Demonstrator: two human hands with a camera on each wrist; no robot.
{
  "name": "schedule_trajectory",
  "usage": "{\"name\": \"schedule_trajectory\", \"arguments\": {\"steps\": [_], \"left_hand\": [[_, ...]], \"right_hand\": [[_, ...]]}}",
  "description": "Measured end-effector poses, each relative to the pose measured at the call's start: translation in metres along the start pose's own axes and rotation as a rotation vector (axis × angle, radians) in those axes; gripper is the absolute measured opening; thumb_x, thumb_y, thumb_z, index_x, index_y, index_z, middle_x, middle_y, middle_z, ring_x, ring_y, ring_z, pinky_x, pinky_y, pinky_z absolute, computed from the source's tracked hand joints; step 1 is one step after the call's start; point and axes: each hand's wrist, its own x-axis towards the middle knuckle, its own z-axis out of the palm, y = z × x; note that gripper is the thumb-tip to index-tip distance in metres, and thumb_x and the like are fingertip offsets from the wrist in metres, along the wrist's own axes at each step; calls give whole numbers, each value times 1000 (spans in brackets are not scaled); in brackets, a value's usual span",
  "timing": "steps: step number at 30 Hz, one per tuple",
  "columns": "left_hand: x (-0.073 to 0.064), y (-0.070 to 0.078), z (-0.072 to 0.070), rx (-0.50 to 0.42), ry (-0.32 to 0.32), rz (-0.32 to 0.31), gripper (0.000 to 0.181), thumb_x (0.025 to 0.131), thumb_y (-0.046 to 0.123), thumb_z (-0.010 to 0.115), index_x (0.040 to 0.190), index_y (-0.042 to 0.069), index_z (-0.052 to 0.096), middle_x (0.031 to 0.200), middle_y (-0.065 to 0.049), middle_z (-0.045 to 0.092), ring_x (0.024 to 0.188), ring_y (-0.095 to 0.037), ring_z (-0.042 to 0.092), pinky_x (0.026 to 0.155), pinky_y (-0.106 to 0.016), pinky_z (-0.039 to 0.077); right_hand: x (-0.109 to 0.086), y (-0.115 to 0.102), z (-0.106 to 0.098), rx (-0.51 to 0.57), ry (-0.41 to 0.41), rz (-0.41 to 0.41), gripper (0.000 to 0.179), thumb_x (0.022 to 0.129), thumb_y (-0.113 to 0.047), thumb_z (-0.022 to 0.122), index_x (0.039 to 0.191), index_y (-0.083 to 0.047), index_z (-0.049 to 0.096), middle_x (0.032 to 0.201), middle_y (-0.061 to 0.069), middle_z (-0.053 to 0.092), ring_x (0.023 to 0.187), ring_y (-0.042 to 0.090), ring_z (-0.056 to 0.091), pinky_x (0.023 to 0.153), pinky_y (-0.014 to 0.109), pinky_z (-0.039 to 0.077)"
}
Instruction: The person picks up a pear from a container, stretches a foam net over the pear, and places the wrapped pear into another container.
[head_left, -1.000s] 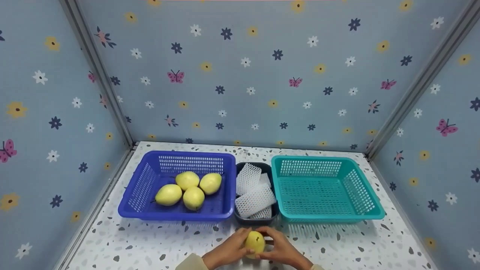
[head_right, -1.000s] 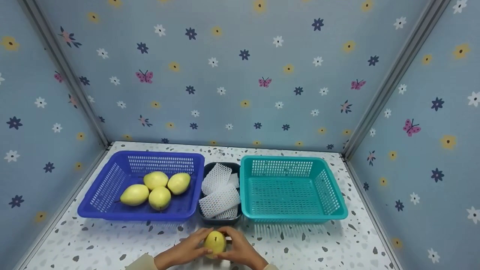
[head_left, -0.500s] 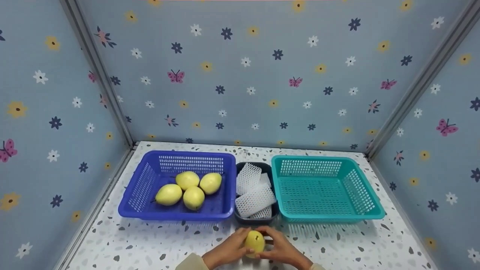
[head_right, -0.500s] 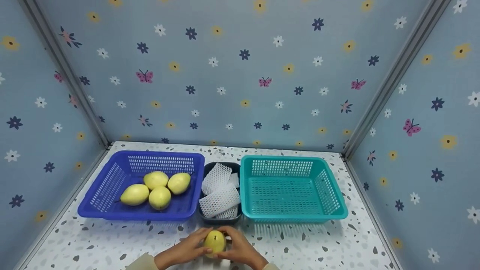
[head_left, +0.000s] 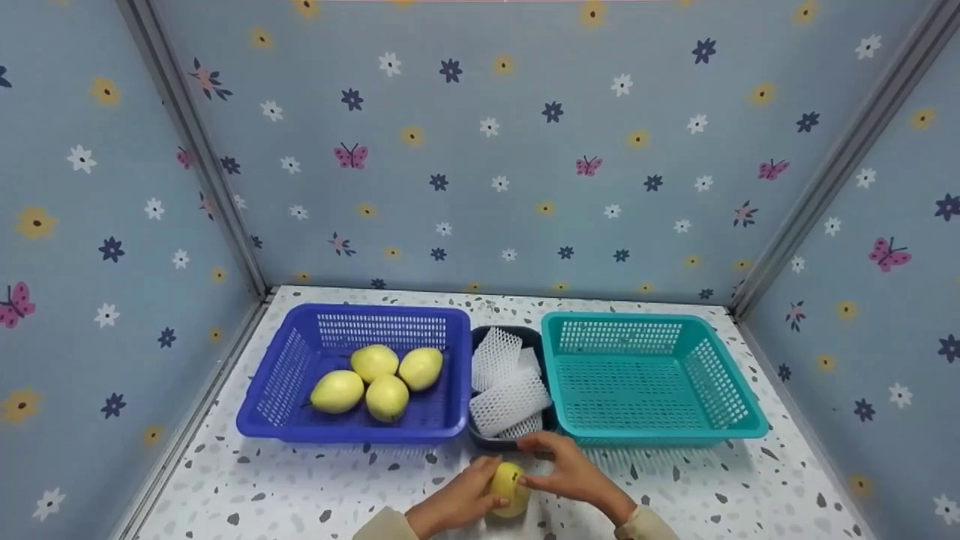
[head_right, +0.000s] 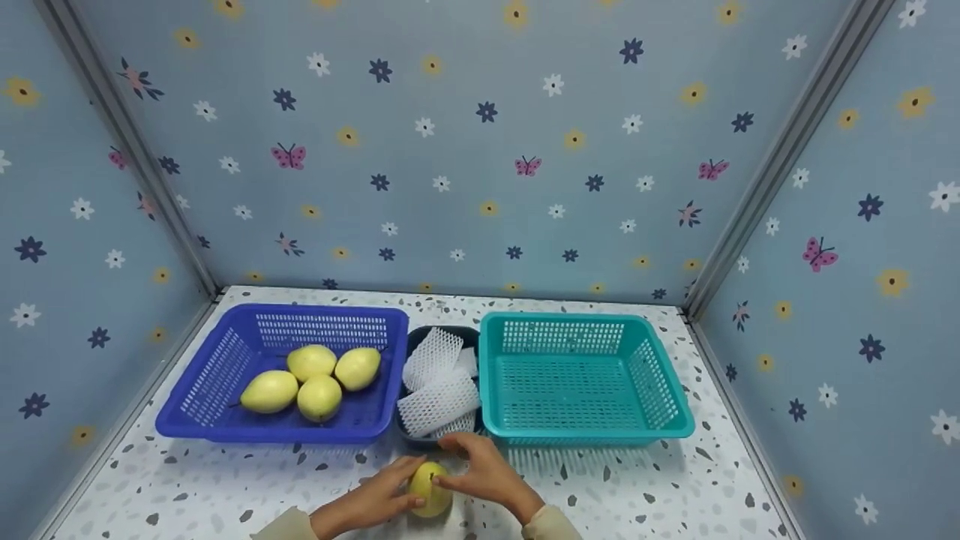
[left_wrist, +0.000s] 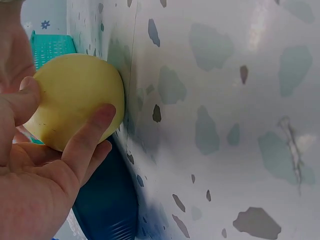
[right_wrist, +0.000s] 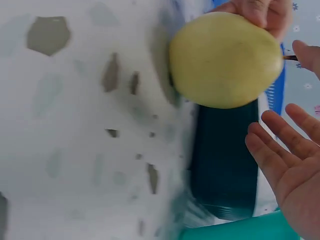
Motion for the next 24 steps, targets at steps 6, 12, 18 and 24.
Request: {"name": "schedule_trajectory", "arguments": {"steps": [6,12,18,24], "left_hand": [[2,-1,0,-2,-14,-6,66,88,26,68,135,-13,41,124,-20,50,115,-30,49,97,-41,41],[0,-1,2,13,9,-6,67,86,25,69,133,-14,43,124,-23,50,115,-33,50,97,-43,41],[-1,0,2,15,27,15,66,86,25,69,132,-14,43,124,-23,50,115,-34,50,98,-44,41],[-1,2,0,-6,5,-3,64,87,23,68,134,-13,42,124,-20,50,117,-31,48,99,-42,40]], "right_hand": [[15,-20,-19,-65,73,-94,39,81,-15,77,114,-1,61,113,14,62,106,33,59,88,43,49],[36,-32,-38,-116,162,-160,39,81,-13,75,115,1,60,113,17,61,106,37,57,89,43,48],[55,-37,-52,-201,253,-176,38,84,-11,73,117,1,60,111,15,62,104,37,58,88,49,48],[73,-35,-58,-306,308,-107,36,83,-5,72,117,1,60,114,19,61,106,35,57,88,49,48]]}}
